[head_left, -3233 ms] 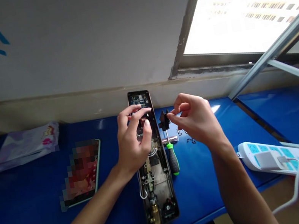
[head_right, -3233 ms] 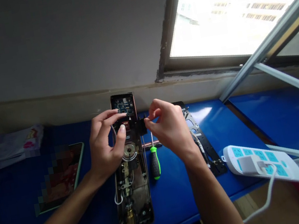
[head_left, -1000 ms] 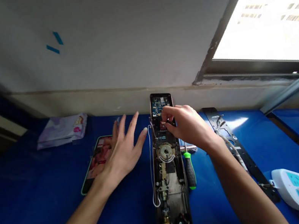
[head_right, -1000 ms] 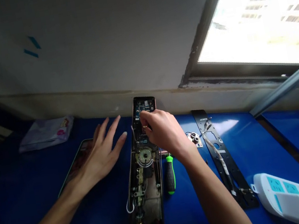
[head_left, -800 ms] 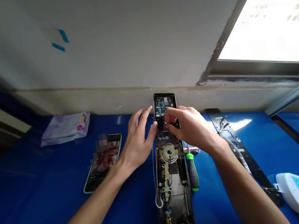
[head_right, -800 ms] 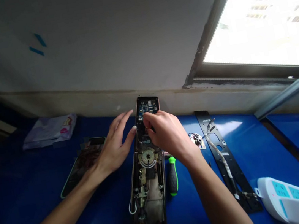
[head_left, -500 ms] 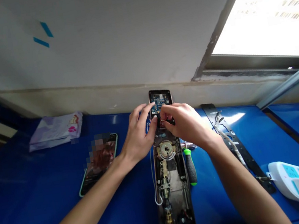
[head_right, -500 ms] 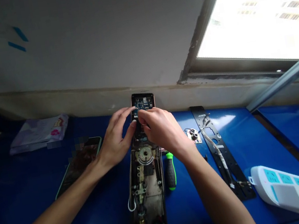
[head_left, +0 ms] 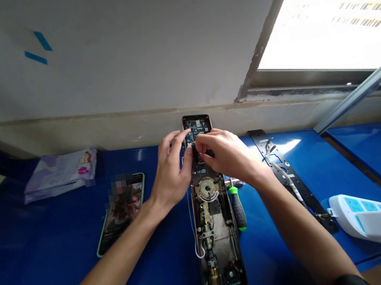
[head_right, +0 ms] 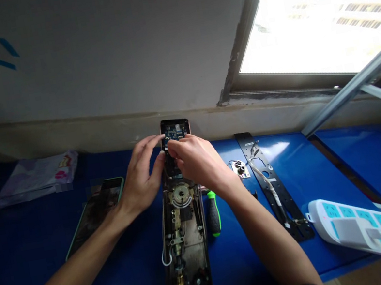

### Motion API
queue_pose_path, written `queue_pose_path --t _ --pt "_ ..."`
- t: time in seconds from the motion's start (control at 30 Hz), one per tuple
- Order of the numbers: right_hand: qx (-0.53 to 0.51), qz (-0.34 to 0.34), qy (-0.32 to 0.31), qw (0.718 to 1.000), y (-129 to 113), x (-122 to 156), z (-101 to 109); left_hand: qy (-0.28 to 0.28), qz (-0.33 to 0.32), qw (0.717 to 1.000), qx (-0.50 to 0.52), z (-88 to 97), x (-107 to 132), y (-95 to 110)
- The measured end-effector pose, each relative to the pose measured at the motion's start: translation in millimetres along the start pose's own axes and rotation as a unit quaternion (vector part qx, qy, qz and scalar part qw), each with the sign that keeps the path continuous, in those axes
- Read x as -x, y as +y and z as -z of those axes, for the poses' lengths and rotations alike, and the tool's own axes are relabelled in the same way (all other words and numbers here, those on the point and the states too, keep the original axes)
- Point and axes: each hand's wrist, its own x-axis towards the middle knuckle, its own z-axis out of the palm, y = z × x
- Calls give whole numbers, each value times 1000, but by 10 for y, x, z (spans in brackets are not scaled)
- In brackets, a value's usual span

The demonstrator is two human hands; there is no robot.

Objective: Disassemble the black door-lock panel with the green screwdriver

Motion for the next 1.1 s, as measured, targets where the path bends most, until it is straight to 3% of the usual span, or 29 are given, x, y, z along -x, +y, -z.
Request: queue_pose_path --t 0.6,0.87,1.03,1.1 --pt "-23 44 -6 999 -3 18 10 -20 -3 1000 2 14 -66 34" --pt "-96 54 -9 994 37 -3 -22 17 15 1000 -14 51 -125 -43" --pt "-151 46 2 988 145 48 256 66 -5 998 -11 73 -145 119" --pt "-202 -3 23 979 266 108 436 72 -20 997 -10 64 -158 228"
